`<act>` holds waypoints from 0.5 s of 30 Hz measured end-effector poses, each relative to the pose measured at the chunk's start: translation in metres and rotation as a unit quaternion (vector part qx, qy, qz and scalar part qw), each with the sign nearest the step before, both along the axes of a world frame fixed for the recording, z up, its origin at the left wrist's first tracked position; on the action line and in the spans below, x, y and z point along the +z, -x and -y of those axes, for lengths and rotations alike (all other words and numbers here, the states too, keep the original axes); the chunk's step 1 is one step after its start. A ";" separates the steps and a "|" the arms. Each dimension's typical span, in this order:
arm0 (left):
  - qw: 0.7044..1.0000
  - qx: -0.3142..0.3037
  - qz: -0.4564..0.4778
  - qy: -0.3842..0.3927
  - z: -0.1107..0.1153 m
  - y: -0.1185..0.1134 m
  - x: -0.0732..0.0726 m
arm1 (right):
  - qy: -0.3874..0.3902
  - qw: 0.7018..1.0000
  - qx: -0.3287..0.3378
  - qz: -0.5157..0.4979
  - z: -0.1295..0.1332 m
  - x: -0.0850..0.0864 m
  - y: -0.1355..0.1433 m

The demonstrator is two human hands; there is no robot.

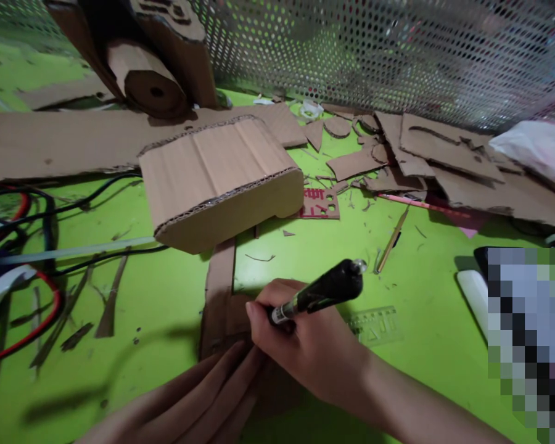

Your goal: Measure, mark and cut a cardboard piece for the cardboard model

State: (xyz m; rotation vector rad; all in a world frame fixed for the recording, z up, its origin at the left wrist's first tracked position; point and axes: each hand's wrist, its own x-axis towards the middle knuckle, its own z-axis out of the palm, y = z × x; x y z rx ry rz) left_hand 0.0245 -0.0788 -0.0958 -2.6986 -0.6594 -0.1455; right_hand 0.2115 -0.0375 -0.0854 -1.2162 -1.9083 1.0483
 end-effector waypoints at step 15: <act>0.997 -0.007 0.026 0.072 -0.003 -0.004 -0.001 | 0.011 0.999 -0.038 0.022 0.004 0.001 -0.015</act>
